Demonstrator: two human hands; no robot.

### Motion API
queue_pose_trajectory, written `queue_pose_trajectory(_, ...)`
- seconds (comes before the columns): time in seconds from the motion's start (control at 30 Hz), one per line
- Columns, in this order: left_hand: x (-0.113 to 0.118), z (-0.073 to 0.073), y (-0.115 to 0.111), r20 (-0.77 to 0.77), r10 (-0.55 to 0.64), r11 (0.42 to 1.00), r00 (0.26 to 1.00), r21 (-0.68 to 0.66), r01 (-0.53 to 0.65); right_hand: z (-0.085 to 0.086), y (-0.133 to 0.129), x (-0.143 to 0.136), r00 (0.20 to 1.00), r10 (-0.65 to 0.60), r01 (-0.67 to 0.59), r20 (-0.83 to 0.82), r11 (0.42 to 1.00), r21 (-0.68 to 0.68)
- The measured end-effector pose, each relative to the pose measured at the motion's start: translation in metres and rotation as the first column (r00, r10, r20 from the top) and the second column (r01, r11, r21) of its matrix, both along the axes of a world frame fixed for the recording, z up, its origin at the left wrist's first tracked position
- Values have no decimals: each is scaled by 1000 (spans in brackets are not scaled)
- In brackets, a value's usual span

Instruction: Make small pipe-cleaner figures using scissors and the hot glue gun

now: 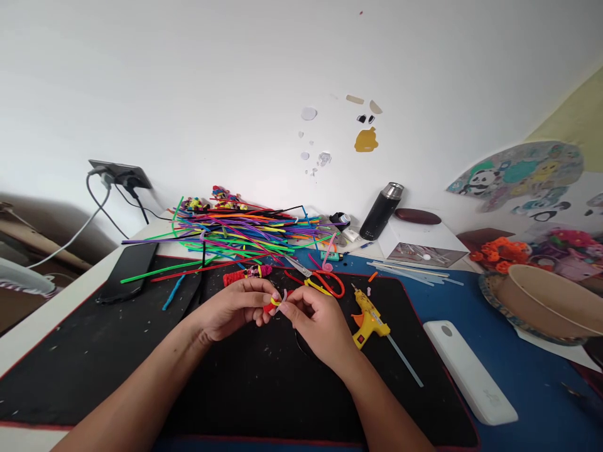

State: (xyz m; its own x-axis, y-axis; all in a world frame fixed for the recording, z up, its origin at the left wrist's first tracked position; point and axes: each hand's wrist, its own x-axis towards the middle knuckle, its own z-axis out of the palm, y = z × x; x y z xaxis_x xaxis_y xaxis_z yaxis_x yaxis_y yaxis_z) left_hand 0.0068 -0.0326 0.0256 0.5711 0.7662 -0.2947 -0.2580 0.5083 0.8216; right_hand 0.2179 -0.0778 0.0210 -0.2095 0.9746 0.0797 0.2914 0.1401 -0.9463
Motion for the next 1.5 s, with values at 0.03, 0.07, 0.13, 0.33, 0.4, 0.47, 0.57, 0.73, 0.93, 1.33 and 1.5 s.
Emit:
queue_pose_trajectory(0.03, 0, 0, 0, 4, -10, 1000, 1000, -5, 10, 0, 0, 0, 1000, -1, 1, 0, 1000, -1)
queue_pose_trajectory(0.07, 0, 1, 0, 9, -22, 1000, 1000, -13, 23, 1, 0, 0, 1000, -1, 1, 0, 1000, -2)
queue_pose_trajectory(0.13, -1, 1, -1, 22, -46, 998, 999, -33, 47, 2, -1, -1, 1000, 0, 0, 0, 1000, -1)
queue_pose_trajectory(0.33, -1, 1, -1, 45, -74, 996, 996, -53, 76, 2, -2, -1, 1000, 5, -4, -9, 1000, 20)
queue_pose_trajectory(0.4, -1, 0, -1, 36, -63, 997, 997, -46, 64, 1, -2, -1, 1000, -1, 2, -4, 1000, 30)
queue_pose_trajectory(0.47, -1, -1, -1, 28, -49, 998, 998, -41, 50, 0, -1, -1, 1000, -3, 3, 2, 999, 37)
queue_pose_trajectory(0.57, -1, -2, 0, 25, -38, 998, 999, -45, 39, 1, 0, 0, 1000, -2, 2, 0, 999, 39)
queue_pose_trajectory(0.73, -1, -4, 0, 22, -26, 999, 999, -41, 27, 2, 0, -1, 1000, -2, 2, 3, 1000, 23)
queue_pose_trajectory(0.93, 1, -3, -1, 32, -27, 999, 999, -28, 28, -2, 0, 0, 1000, 8, -7, -5, 1000, 7)
queue_pose_trajectory(1.33, 1, -2, -1, 58, -22, 999, 998, -27, 23, -2, -2, -1, 998, 37, -40, -54, 999, -38)
queue_pose_trajectory(1.5, 1, 1, -2, 91, -14, 999, 996, -46, 18, 2, -1, -2, 993, 51, -57, -109, 997, -57)
